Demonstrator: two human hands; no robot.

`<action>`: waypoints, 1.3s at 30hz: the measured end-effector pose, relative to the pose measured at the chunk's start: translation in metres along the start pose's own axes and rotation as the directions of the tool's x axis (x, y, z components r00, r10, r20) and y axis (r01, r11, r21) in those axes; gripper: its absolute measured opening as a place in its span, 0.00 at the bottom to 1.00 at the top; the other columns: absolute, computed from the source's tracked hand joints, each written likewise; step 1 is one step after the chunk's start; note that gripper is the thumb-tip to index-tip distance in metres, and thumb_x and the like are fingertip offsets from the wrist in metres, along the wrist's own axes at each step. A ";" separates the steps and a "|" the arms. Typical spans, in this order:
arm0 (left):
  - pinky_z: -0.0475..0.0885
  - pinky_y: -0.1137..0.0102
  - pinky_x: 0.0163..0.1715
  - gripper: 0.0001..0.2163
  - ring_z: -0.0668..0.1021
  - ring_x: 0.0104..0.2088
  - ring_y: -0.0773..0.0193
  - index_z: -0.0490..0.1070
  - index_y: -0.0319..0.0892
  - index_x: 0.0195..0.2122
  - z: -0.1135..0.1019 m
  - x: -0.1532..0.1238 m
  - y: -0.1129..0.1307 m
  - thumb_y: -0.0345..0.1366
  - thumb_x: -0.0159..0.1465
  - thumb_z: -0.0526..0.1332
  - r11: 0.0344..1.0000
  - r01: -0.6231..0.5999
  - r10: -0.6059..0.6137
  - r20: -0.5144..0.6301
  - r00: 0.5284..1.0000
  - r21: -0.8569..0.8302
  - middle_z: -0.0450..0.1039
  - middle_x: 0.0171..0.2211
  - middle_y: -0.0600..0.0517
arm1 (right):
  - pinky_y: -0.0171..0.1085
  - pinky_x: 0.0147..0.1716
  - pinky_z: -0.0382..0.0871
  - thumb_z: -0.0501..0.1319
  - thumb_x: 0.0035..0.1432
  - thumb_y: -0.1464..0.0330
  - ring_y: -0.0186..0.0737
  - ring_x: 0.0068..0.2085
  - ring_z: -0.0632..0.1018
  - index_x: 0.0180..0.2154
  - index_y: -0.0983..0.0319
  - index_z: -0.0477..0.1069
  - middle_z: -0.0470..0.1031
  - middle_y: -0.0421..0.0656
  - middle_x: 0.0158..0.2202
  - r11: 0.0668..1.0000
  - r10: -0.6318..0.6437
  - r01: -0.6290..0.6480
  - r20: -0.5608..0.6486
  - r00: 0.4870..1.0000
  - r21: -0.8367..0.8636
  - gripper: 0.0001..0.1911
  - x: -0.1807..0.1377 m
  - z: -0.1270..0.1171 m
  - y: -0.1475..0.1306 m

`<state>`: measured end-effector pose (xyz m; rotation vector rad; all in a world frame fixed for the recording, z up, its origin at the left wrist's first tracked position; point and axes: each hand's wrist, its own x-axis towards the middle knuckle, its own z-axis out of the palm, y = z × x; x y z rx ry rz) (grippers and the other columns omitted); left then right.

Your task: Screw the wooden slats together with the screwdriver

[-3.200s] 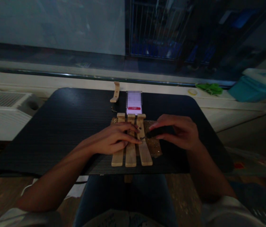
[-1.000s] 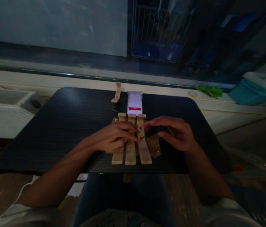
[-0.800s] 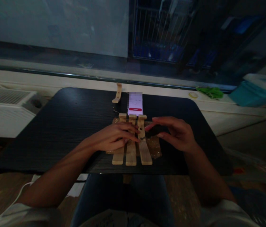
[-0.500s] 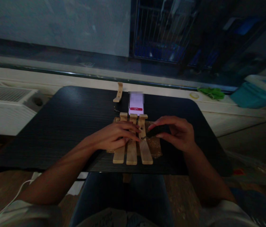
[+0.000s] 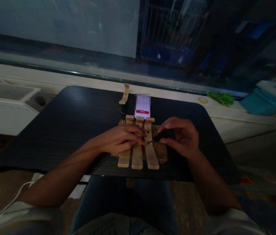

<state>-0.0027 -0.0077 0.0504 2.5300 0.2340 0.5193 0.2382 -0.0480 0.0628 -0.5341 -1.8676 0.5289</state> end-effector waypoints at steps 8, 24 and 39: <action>0.68 0.58 0.54 0.20 0.73 0.53 0.56 0.75 0.43 0.49 0.000 0.000 -0.001 0.26 0.61 0.50 1.000 0.010 -0.009 0.011 1.000 -0.029 0.72 0.50 0.44 | 0.41 0.42 0.76 0.62 0.57 0.68 0.40 0.45 0.79 0.51 0.54 0.72 0.79 0.45 0.46 0.998 -0.019 0.030 0.173 0.985 -0.057 0.18 0.005 -0.010 -0.009; 0.67 0.59 0.55 0.20 0.73 0.55 0.57 0.75 0.43 0.49 0.000 -0.001 -0.001 0.24 0.60 0.51 1.000 0.003 -0.003 0.006 1.000 -0.021 0.72 0.51 0.45 | 0.39 0.40 0.77 0.67 0.52 0.74 0.38 0.40 0.82 0.48 0.55 0.74 0.82 0.41 0.39 0.990 0.108 -0.117 0.117 0.987 0.075 0.20 -0.002 -0.014 -0.006; 0.68 0.59 0.55 0.20 0.73 0.54 0.57 0.75 0.42 0.48 0.001 -0.001 -0.002 0.25 0.60 0.50 1.000 -0.015 0.015 -0.011 1.000 -0.006 0.73 0.51 0.43 | 0.36 0.29 0.71 0.71 0.48 0.70 0.36 0.32 0.77 0.41 0.56 0.70 0.76 0.39 0.32 0.997 0.071 -0.072 0.008 0.997 0.016 0.18 -0.002 -0.006 -0.002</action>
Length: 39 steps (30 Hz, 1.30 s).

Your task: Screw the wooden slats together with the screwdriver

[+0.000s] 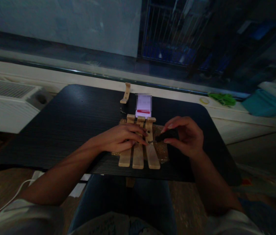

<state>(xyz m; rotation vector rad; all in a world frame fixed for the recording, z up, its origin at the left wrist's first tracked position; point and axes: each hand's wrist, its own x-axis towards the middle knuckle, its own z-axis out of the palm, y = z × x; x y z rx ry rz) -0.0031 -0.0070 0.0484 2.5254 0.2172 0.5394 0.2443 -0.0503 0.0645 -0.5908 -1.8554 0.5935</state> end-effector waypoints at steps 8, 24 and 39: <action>0.68 0.59 0.55 0.20 0.73 0.54 0.57 0.75 0.42 0.49 0.000 0.000 0.000 0.25 0.60 0.50 1.000 0.002 -0.002 0.006 1.000 -0.003 0.73 0.51 0.44 | 0.36 0.29 0.72 0.70 0.49 0.70 0.37 0.33 0.77 0.46 0.52 0.71 0.76 0.39 0.33 0.990 -0.122 0.122 -0.004 0.992 -0.076 0.21 0.003 0.003 0.002; 0.68 0.60 0.54 0.20 0.73 0.53 0.57 0.75 0.42 0.49 -0.001 0.001 0.001 0.25 0.60 0.50 1.000 0.021 -0.021 0.015 1.000 -0.016 0.73 0.51 0.44 | 0.40 0.47 0.74 0.58 0.60 0.76 0.38 0.48 0.80 0.57 0.54 0.67 0.80 0.43 0.48 1.000 0.008 -0.005 0.234 0.972 -0.010 0.25 0.003 -0.011 -0.011; 0.67 0.58 0.56 0.20 0.73 0.55 0.57 0.75 0.43 0.49 0.001 -0.001 -0.001 0.25 0.60 0.51 1.000 0.021 -0.021 0.007 1.000 -0.010 0.72 0.52 0.44 | 0.38 0.36 0.75 0.70 0.49 0.74 0.38 0.37 0.80 0.45 0.55 0.74 0.80 0.40 0.36 1.000 -0.006 0.005 0.049 0.999 0.021 0.20 -0.001 -0.003 0.001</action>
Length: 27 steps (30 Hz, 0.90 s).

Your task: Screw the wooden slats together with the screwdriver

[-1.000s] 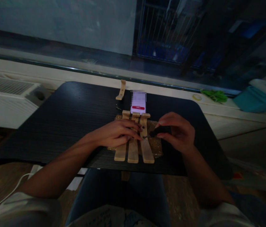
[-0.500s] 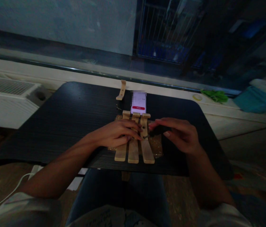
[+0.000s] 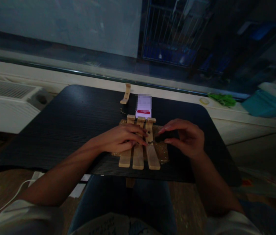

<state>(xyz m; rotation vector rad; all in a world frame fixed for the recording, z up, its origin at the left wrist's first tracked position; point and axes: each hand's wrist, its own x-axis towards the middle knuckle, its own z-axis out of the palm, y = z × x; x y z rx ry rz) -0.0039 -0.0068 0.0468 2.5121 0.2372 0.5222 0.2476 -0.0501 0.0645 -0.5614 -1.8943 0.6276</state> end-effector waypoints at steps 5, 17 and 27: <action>0.68 0.58 0.55 0.20 0.73 0.54 0.56 0.75 0.43 0.49 0.000 0.000 0.000 0.25 0.60 0.51 1.000 -0.009 0.009 -0.004 1.000 -0.003 0.72 0.51 0.44 | 0.37 0.30 0.73 0.71 0.46 0.72 0.37 0.33 0.78 0.43 0.56 0.73 0.78 0.40 0.33 0.999 -0.028 0.025 -0.067 0.997 -0.044 0.20 0.001 0.005 0.001; 0.67 0.59 0.55 0.20 0.73 0.53 0.57 0.75 0.43 0.49 -0.001 0.002 0.002 0.24 0.60 0.50 1.000 -0.005 0.005 0.002 1.000 -0.004 0.73 0.50 0.44 | 0.42 0.44 0.75 0.62 0.58 0.69 0.40 0.47 0.79 0.54 0.54 0.70 0.79 0.44 0.47 0.991 -0.068 0.083 0.135 0.988 -0.107 0.22 0.006 -0.003 -0.006; 0.68 0.60 0.54 0.20 0.73 0.53 0.58 0.75 0.41 0.48 -0.002 0.002 0.003 0.24 0.60 0.50 1.000 -0.007 0.007 0.003 1.000 0.003 0.73 0.50 0.44 | 0.42 0.42 0.78 0.62 0.58 0.72 0.40 0.43 0.82 0.54 0.54 0.69 0.81 0.42 0.45 0.995 0.095 -0.096 0.113 0.989 0.010 0.21 0.000 -0.006 -0.007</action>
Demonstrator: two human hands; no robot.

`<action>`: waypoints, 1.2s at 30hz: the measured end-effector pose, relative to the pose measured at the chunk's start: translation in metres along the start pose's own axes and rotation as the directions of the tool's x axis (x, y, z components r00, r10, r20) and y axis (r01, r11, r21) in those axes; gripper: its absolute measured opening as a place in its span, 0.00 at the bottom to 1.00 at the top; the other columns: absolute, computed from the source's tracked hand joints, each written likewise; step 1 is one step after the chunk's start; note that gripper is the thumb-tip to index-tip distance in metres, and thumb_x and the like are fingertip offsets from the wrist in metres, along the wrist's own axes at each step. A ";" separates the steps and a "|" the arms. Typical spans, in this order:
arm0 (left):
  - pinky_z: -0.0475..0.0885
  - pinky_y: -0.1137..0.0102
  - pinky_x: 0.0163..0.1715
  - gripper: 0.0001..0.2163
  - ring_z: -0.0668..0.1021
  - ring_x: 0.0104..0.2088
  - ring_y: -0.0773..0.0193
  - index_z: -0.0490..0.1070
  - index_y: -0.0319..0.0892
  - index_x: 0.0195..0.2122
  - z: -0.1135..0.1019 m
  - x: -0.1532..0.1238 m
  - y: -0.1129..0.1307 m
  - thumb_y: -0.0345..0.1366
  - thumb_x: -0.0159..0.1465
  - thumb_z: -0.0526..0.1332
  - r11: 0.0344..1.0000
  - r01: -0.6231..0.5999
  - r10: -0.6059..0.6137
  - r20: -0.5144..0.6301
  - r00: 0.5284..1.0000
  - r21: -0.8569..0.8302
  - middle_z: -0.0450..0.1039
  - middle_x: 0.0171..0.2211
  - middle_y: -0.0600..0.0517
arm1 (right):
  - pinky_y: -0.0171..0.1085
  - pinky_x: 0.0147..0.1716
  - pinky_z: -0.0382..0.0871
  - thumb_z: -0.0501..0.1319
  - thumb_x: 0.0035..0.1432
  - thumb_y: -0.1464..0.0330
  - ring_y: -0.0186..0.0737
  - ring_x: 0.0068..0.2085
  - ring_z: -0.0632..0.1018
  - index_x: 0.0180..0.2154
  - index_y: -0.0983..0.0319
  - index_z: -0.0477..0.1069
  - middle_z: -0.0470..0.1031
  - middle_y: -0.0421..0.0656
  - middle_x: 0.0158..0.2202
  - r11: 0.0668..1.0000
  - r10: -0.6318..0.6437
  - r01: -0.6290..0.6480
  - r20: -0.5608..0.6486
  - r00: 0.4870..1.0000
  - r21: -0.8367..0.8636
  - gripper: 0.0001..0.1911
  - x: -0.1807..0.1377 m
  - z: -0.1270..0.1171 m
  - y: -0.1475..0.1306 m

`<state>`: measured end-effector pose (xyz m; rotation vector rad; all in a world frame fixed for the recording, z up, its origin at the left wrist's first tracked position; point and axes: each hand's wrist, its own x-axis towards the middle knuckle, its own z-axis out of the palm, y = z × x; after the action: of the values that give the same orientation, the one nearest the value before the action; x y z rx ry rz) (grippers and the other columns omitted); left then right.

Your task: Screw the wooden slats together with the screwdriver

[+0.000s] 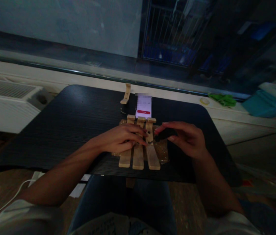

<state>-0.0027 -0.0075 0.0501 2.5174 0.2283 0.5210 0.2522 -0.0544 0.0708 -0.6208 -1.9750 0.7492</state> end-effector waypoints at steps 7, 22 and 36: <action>0.68 0.58 0.55 0.20 0.72 0.55 0.57 0.75 0.43 0.49 0.002 0.000 -0.002 0.24 0.59 0.50 1.000 0.002 -0.002 -0.004 1.000 -0.003 0.72 0.52 0.45 | 0.40 0.38 0.78 0.69 0.51 0.71 0.39 0.39 0.82 0.45 0.55 0.72 0.81 0.40 0.37 0.999 -0.033 0.032 -0.117 0.993 -0.010 0.18 -0.001 0.005 0.007; 0.68 0.59 0.55 0.20 0.73 0.54 0.57 0.75 0.43 0.48 0.001 -0.001 -0.002 0.25 0.60 0.50 1.000 -0.001 0.001 -0.008 1.000 0.003 0.73 0.51 0.45 | 0.36 0.28 0.73 0.71 0.46 0.71 0.37 0.31 0.79 0.40 0.55 0.71 0.77 0.39 0.31 0.977 -0.201 0.180 -0.209 0.957 -0.117 0.19 0.007 0.015 0.009; 0.68 0.60 0.54 0.19 0.73 0.53 0.57 0.75 0.42 0.48 0.000 0.000 -0.001 0.25 0.60 0.50 1.000 -0.011 0.011 -0.012 1.000 -0.013 0.73 0.50 0.44 | 0.44 0.44 0.77 0.62 0.56 0.76 0.41 0.45 0.81 0.49 0.56 0.68 0.80 0.43 0.43 0.997 -0.016 0.016 -0.004 1.000 0.080 0.19 -0.002 0.002 0.002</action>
<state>-0.0022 -0.0070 0.0495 2.5053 0.2151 0.5405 0.2512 -0.0553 0.0675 -0.5571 -1.9348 0.8127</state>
